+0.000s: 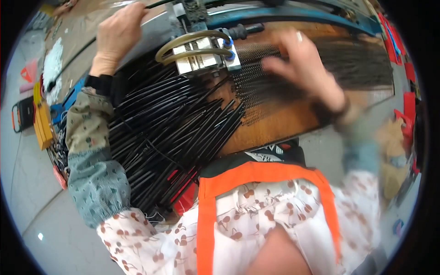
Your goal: Operating a manual weaving machine to process long black strands.
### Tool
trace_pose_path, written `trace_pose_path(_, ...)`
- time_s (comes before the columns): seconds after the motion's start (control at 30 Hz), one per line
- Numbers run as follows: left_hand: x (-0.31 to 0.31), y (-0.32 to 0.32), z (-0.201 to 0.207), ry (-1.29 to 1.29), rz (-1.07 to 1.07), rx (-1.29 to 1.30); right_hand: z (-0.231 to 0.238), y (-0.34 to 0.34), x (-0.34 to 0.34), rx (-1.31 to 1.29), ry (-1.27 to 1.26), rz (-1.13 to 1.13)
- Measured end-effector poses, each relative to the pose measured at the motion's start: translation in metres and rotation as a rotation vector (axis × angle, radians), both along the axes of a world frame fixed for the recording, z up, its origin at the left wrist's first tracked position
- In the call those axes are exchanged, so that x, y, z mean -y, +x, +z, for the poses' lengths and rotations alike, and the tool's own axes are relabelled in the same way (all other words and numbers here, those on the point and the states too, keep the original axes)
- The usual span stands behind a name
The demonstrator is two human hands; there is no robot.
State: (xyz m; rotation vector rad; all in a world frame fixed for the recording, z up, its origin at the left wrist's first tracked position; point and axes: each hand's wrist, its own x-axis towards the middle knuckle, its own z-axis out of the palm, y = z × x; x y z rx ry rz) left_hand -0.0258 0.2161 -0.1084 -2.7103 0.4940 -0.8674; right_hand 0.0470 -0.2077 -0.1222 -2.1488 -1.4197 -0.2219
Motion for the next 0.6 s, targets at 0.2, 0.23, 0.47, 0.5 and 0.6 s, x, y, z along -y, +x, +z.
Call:
trace_pose_path(0.2, 0.023, -0.050, 0.034, 0.141, 0.279, 0.128, -0.032, -0.101, 0.028, 0.047, -0.258, 0.433)
trace_pose_path(0.23, 0.039, -0.070, 0.038, 0.234, 0.364, 0.142, -0.031, -0.096, 0.024, 0.050, -0.242, 0.473)
trace_pose_path(0.47, 0.244, -0.237, -0.015, -0.516, 0.796, -0.418, -0.009, -0.080, -0.008, -0.218, -0.218, 0.382)
trace_pose_path(0.5, 0.251, -0.237, -0.018, -0.528, 0.836, -0.371, -0.009, -0.078, -0.008, -0.249, -0.233, 0.392)
trace_pose_path(0.6, 0.255, -0.234, -0.044, -0.559, 0.801, -0.190, -0.017, -0.070, 0.000, -0.326, -0.255, 0.364)
